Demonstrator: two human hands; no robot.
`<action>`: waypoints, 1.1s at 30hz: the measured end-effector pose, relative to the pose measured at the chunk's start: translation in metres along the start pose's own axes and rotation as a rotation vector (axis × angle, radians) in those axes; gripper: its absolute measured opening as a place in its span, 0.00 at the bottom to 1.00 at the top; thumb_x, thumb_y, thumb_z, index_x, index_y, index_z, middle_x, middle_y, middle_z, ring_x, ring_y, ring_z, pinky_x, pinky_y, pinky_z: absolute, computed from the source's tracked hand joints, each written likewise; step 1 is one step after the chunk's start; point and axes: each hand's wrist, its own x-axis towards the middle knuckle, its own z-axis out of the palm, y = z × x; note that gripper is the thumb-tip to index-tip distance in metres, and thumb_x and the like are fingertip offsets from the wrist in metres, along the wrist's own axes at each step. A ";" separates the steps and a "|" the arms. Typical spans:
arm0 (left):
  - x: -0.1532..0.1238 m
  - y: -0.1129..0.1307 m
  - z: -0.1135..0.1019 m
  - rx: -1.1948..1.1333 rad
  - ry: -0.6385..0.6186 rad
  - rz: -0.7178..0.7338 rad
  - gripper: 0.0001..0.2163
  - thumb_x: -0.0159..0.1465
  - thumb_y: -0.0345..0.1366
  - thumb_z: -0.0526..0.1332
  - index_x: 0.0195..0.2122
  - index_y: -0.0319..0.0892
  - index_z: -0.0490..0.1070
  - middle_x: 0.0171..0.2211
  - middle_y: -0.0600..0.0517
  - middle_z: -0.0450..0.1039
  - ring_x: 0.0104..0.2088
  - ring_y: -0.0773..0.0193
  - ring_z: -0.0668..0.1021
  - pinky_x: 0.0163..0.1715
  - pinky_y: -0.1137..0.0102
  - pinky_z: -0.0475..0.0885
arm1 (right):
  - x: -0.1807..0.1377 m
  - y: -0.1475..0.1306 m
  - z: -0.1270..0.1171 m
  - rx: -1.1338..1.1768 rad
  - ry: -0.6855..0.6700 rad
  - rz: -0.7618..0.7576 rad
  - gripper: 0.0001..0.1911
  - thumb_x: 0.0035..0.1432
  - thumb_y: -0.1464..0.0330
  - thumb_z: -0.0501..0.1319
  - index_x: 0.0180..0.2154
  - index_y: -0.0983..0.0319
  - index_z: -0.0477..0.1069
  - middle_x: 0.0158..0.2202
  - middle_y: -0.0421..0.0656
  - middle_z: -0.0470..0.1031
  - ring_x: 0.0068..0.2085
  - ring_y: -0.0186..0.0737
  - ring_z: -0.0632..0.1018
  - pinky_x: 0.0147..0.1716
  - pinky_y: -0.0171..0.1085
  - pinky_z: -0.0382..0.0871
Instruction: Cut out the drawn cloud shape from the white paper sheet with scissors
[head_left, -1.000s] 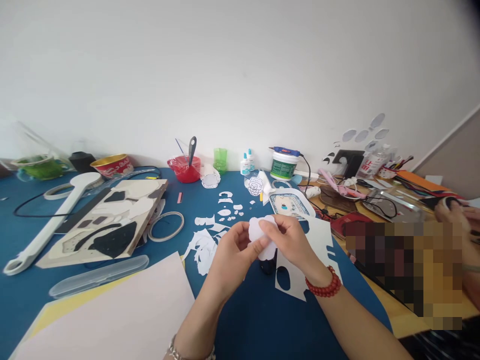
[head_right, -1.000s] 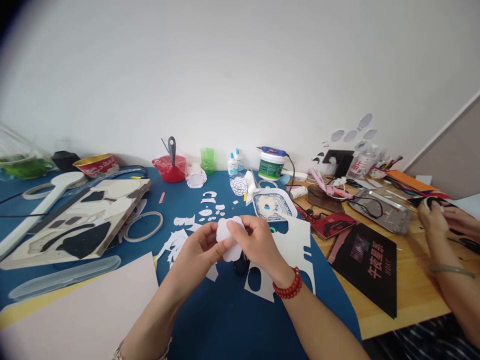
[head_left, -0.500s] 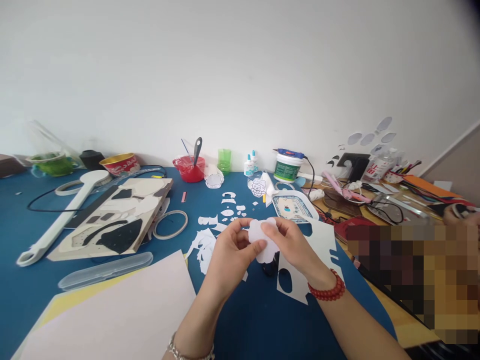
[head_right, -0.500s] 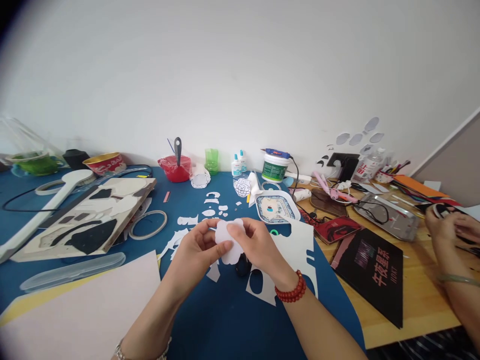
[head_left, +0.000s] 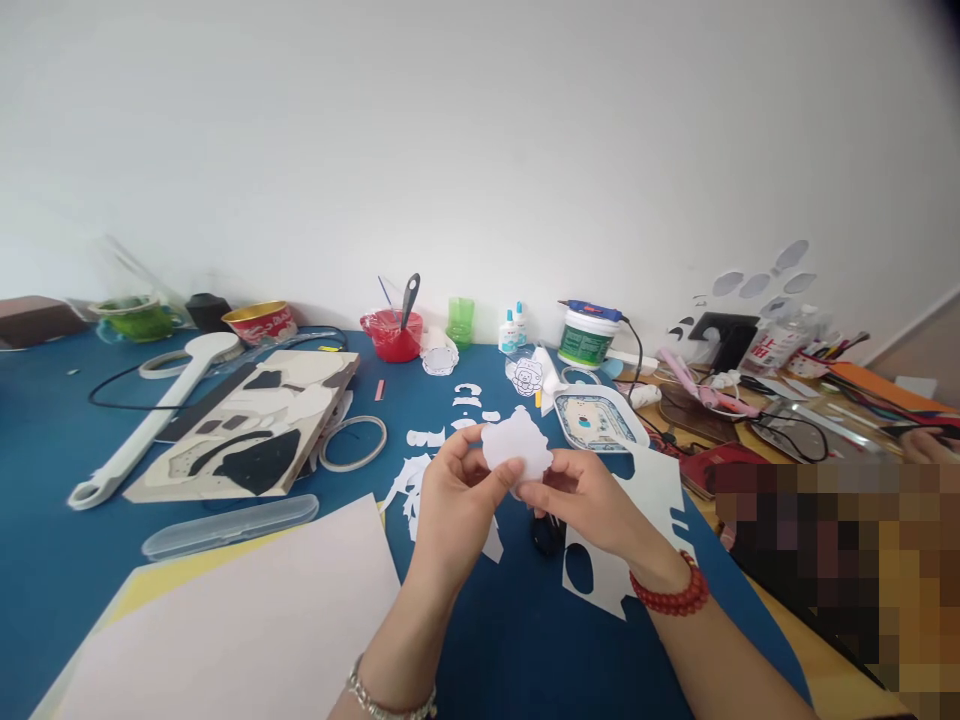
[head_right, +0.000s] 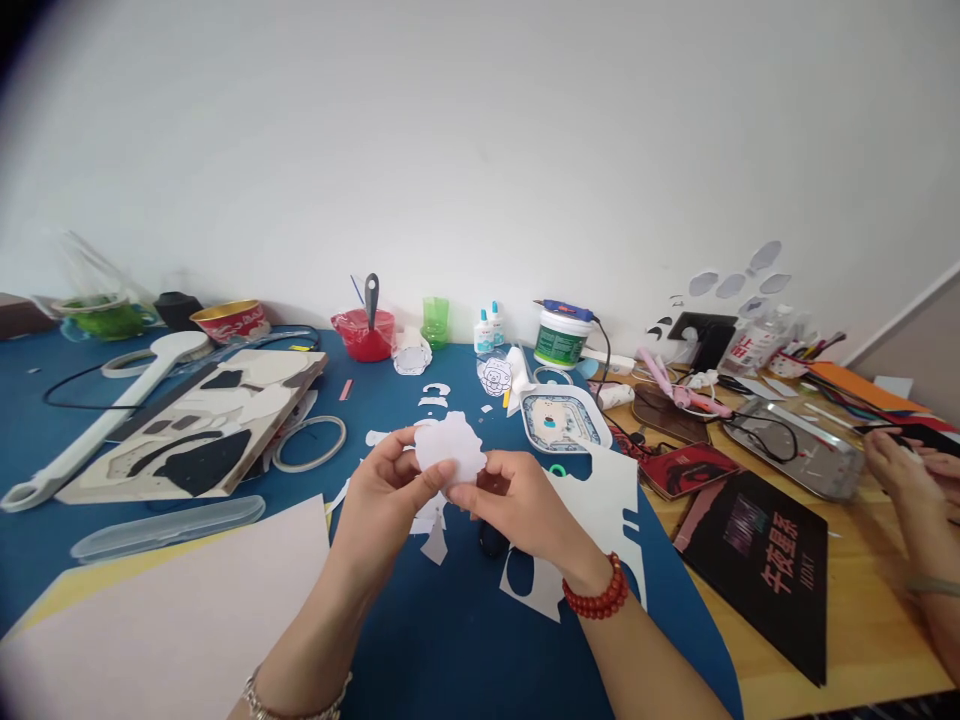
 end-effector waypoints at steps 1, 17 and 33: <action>0.000 0.000 0.000 -0.006 0.009 0.004 0.21 0.51 0.39 0.72 0.44 0.42 0.69 0.27 0.56 0.78 0.27 0.67 0.78 0.32 0.73 0.73 | -0.001 -0.001 0.001 -0.005 0.002 -0.025 0.18 0.58 0.54 0.66 0.33 0.64 0.73 0.27 0.41 0.71 0.28 0.36 0.72 0.28 0.34 0.67; 0.001 -0.001 -0.002 0.011 -0.015 -0.069 0.11 0.55 0.43 0.68 0.30 0.40 0.74 0.27 0.55 0.74 0.27 0.70 0.71 0.29 0.75 0.66 | -0.001 -0.001 -0.006 -0.108 -0.069 -0.053 0.15 0.58 0.58 0.66 0.31 0.64 0.75 0.26 0.42 0.71 0.27 0.36 0.69 0.28 0.35 0.64; 0.001 0.001 -0.006 0.050 -0.097 -0.122 0.17 0.56 0.51 0.66 0.31 0.40 0.73 0.27 0.53 0.73 0.28 0.67 0.72 0.33 0.72 0.68 | -0.003 -0.002 -0.012 0.118 -0.138 -0.043 0.13 0.57 0.60 0.67 0.32 0.64 0.74 0.27 0.41 0.72 0.28 0.36 0.72 0.28 0.33 0.66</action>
